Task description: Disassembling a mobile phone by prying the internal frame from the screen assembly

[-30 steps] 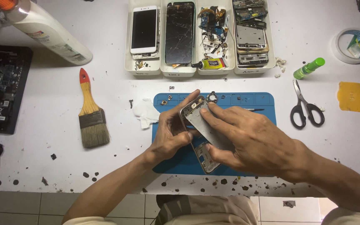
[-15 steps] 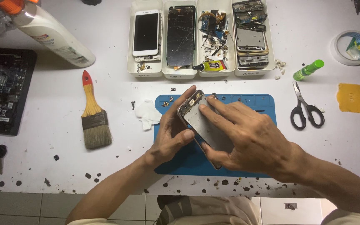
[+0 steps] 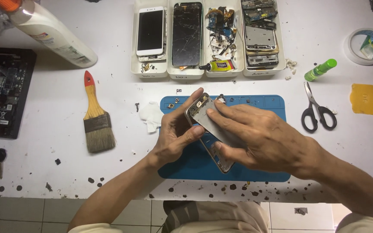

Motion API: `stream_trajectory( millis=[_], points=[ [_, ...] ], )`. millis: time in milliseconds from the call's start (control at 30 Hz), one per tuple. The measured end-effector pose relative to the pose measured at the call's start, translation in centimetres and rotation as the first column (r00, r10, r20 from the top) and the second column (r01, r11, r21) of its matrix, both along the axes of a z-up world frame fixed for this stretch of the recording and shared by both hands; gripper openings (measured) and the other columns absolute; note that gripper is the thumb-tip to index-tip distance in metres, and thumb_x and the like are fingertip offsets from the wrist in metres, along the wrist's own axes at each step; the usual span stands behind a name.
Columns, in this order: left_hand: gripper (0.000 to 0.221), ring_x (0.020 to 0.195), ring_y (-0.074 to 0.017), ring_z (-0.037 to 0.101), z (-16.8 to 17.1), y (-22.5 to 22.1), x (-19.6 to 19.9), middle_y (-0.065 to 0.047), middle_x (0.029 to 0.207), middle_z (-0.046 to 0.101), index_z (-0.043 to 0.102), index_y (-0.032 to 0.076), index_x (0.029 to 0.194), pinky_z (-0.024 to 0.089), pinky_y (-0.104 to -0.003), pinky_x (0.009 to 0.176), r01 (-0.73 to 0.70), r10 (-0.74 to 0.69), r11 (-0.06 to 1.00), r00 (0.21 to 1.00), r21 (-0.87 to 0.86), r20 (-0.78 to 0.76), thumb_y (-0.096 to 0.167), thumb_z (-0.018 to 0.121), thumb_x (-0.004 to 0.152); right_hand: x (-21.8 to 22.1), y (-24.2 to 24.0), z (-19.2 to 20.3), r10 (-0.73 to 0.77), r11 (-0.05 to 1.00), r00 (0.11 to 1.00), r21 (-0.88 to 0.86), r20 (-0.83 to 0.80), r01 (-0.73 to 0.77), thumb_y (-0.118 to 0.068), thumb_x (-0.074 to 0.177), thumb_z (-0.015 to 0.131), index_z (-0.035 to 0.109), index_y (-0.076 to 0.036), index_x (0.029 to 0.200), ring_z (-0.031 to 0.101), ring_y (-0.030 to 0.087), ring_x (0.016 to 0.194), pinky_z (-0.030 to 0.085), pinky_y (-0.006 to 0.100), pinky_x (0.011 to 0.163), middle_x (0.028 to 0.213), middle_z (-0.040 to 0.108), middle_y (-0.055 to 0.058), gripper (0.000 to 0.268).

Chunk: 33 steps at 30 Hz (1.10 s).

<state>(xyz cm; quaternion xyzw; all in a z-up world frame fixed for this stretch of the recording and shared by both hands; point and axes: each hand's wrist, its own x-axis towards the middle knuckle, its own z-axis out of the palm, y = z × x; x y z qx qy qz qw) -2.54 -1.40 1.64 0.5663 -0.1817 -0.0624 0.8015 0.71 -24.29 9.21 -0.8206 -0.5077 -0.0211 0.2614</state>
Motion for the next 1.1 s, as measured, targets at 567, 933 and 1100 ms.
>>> stream_trajectory(
  millis=[567,933,1100],
  points=[
    [0.074,0.133,-0.0295,0.057,0.3,-0.4,0.2,-0.02,0.142,0.058,0.03,0.002,0.16,0.047,-0.037,0.117,-0.064,0.065,0.996,0.998,0.069,-0.017,0.029,0.064,0.1,1.5,-0.4,-0.9,0.011,0.997,0.997,-0.069,-0.078,-0.016,-0.035,0.096,0.065,0.049,0.003,0.148,0.063,0.041,0.125,0.05,0.047,0.107,0.143,0.058,0.031,0.066],
    [0.076,0.125,-0.0257,0.061,0.7,-0.7,0.8,-0.018,0.135,0.063,0.034,0.006,0.16,0.052,-0.036,0.111,-0.087,0.091,0.986,0.996,0.142,-0.021,0.03,0.066,0.096,1.8,-0.3,-1.9,-0.017,0.999,0.99,0.046,-0.143,0.024,-0.035,0.093,0.069,0.057,0.0,0.142,0.068,0.041,0.12,0.057,0.048,0.1,0.139,0.061,0.031,0.061],
    [0.113,0.136,-0.0325,0.056,1.1,-1.4,0.7,-0.025,0.161,0.041,0.006,0.017,0.169,0.055,-0.041,0.107,0.023,-0.09,0.94,0.979,-0.34,-0.183,0.035,0.082,0.086,0.9,1.3,-1.3,-0.101,0.987,0.994,0.134,0.045,0.094,-0.031,0.091,0.076,0.058,0.005,0.14,0.067,0.043,0.124,0.058,0.047,0.103,0.142,0.059,0.034,0.064]
  ],
)
